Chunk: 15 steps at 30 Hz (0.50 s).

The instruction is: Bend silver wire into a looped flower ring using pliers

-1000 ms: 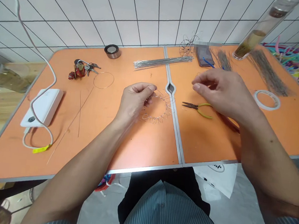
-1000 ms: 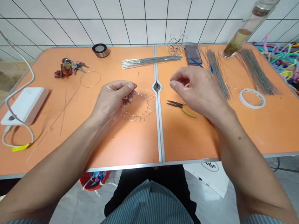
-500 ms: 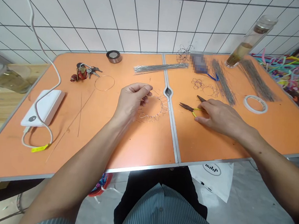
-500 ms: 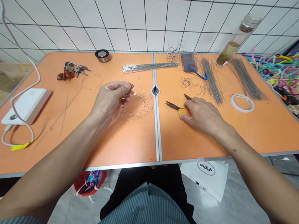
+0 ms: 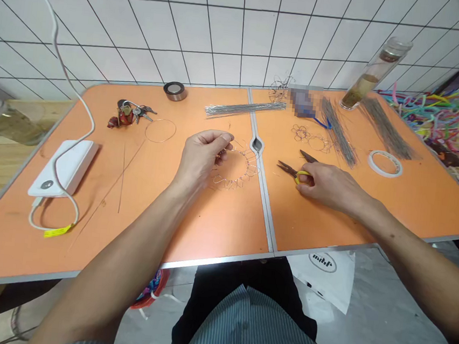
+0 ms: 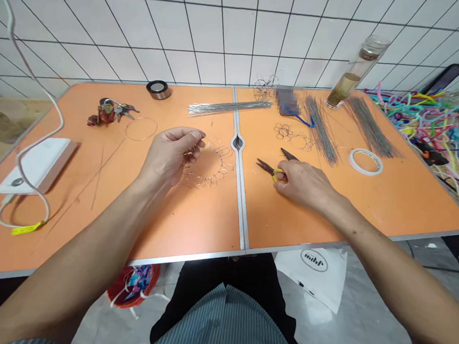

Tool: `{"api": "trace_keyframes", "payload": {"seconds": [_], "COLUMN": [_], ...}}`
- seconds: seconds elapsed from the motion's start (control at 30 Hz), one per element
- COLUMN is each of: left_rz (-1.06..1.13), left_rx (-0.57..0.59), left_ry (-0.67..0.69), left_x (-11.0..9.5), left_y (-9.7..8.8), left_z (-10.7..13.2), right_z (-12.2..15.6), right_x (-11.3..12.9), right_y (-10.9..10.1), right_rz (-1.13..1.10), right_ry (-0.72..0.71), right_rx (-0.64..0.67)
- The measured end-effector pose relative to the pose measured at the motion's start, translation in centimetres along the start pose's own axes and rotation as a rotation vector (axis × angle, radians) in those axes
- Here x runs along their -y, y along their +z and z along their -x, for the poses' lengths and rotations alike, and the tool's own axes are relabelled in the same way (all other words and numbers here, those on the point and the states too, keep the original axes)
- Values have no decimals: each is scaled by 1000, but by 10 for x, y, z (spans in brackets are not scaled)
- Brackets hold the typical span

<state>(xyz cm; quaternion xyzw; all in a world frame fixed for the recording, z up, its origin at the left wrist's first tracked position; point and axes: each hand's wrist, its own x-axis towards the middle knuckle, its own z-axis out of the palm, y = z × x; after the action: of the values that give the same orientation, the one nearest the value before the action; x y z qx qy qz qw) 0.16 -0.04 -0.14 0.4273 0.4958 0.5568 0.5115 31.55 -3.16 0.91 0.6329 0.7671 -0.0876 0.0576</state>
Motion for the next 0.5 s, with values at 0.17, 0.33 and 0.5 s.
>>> {"api": "trace_keyframes", "payload": {"seconds": [0.17,0.33,0.5], "left_rz": [1,20,23], "left_rx": [-3,-7,3], "left_ry": [-7,-12,-12], "left_x": [-1,-3,-3], "left_y": [0,0,-3], "left_z": [0,0,-3], "right_z": [-7,-17,-15], "right_x": [9,5,16], "right_y": [1,-1,-6], "right_rz": [-2,-543,-1340], "right_ry": [22,47,101], "right_rx": [14,129,291]}}
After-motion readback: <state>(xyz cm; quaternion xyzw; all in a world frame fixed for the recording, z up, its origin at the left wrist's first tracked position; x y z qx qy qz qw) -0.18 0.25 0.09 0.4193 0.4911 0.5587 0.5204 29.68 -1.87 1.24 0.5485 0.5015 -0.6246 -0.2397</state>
